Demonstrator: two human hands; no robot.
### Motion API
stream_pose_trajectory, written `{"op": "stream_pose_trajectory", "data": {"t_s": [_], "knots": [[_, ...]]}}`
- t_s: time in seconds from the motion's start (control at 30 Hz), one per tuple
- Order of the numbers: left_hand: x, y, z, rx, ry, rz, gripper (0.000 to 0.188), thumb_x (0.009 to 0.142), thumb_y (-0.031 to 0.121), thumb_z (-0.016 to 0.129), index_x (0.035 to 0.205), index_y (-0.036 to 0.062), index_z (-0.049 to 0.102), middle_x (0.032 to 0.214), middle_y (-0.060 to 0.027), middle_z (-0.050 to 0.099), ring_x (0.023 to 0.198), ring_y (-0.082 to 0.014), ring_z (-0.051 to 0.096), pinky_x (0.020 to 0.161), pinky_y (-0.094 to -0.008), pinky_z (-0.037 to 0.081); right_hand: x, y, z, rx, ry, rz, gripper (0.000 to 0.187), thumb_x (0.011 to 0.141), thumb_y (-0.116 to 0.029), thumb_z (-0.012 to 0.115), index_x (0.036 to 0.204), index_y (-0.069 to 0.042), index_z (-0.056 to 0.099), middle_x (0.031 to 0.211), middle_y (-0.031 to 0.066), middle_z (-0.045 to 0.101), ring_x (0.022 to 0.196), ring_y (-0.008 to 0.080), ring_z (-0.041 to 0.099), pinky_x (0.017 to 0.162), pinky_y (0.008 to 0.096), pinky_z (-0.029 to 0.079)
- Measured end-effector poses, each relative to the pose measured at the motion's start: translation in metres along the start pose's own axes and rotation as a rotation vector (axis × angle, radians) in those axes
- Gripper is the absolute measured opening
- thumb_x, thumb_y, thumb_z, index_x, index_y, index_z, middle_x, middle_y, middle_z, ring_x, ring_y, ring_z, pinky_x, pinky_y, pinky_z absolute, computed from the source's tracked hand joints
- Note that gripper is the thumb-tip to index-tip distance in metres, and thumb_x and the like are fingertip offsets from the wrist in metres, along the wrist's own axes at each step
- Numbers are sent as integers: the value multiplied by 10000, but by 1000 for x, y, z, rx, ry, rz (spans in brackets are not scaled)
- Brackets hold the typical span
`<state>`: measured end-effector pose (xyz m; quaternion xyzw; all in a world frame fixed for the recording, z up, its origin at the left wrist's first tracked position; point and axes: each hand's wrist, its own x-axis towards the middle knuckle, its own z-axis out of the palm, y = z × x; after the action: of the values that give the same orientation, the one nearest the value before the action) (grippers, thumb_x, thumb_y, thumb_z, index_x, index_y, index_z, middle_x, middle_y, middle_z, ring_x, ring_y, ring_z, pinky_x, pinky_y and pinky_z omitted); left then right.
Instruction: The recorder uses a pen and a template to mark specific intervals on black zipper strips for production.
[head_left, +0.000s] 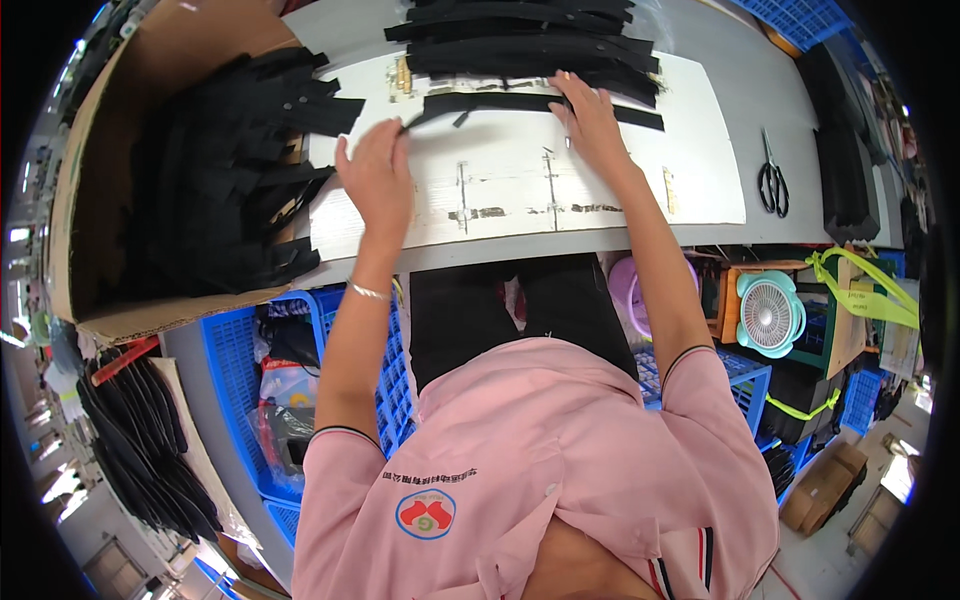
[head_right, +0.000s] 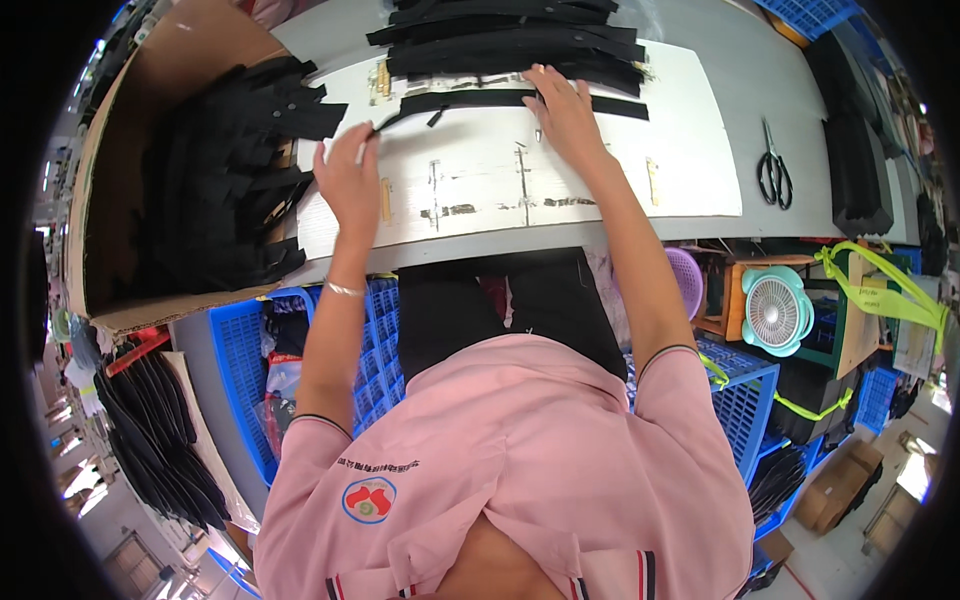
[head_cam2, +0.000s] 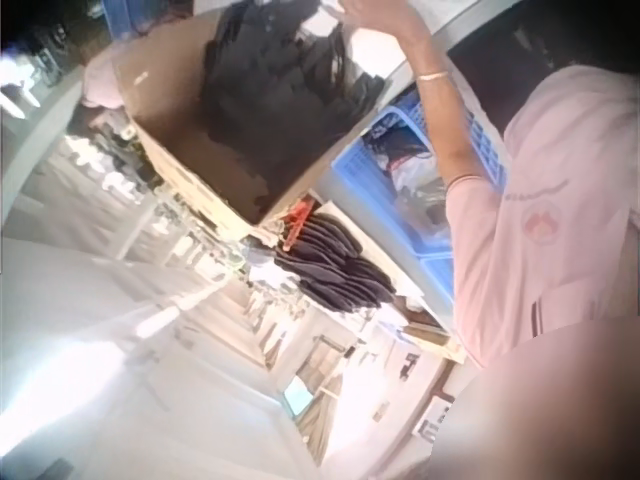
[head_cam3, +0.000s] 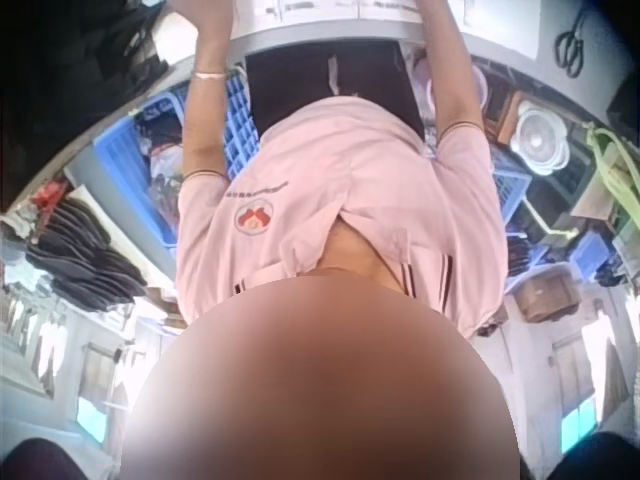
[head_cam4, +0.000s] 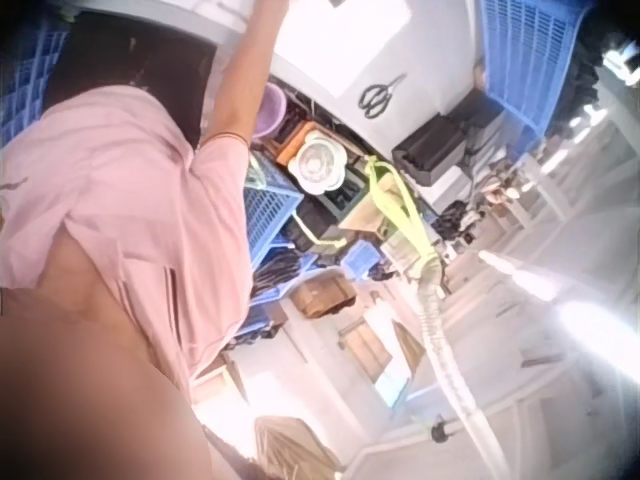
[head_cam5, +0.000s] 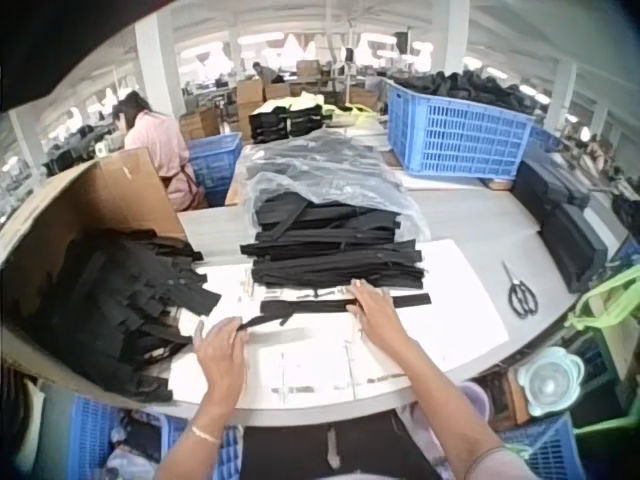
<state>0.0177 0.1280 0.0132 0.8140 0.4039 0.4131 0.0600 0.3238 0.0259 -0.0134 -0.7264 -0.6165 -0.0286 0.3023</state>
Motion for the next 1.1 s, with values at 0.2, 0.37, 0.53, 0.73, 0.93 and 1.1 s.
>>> {"op": "stream_pose_trajectory", "data": {"t_s": [0.2, 0.37, 0.53, 0.73, 0.93, 1.1], "knots": [[-73, 77, 14, -123, -252, 107, 313, 932, 91, 709, 1244, 55, 702, 1253, -111, 719, 1255, -304, 635, 1169, -534, 341, -22, -21, -35, 275, 90, 75, 299, 1060, -210, 598, 1322, -67, 617, 1328, 145, 679, 1172, 343, 664, 1000, 341, 509], [-86, 120, 21, -119, -393, 111, 519, 994, 220, 676, 1464, 31, 560, 1497, -157, 570, 1460, -360, 449, 1225, -532, 248, -103, -60, -70, 124, 266, 184, 283, 984, -178, 694, 1243, -71, 652, 1219, 120, 719, 1142, 293, 674, 1055, 434, 458], [-94, 140, 27, -144, -471, 155, 616, 999, 269, 674, 1519, 7, 475, 1560, -187, 492, 1500, -364, 387, 1239, -557, 188, -157, -67, -67, -155, 102, 42, 401, 923, -221, 757, 1274, -95, 611, 1301, 82, 695, 1309, 245, 603, 1186, 555, 312], [-103, 132, 15, -24, -519, 103, 739, 983, 334, 685, 1559, -21, 389, 1642, -209, 355, 1559, -382, 261, 1213, -684, 34, -165, -21, -82, -179, 125, 142, 459, 923, -200, 752, 1344, -121, 586, 1428, 59, 642, 1413, 246, 526, 1238, 603, 181], [-110, 99, -16, 141, -539, -35, 773, 990, 385, 670, 1585, 2, 357, 1678, -169, 311, 1583, -358, 208, 1182, -720, -45, -170, 1, -93, -212, 159, 147, 430, 912, -130, 758, 1318, -134, 615, 1405, 28, 667, 1388, 261, 548, 1235, 566, 216], [-108, 66, -33, 105, -473, -48, 745, 968, 425, 696, 1559, 53, 437, 1641, -131, 400, 1549, -332, 308, 1194, -708, -17, -167, -3, -94, -197, 156, 159, 341, 951, -118, 716, 1283, -116, 638, 1391, 29, 675, 1378, 262, 554, 1238, 543, 223]]}}
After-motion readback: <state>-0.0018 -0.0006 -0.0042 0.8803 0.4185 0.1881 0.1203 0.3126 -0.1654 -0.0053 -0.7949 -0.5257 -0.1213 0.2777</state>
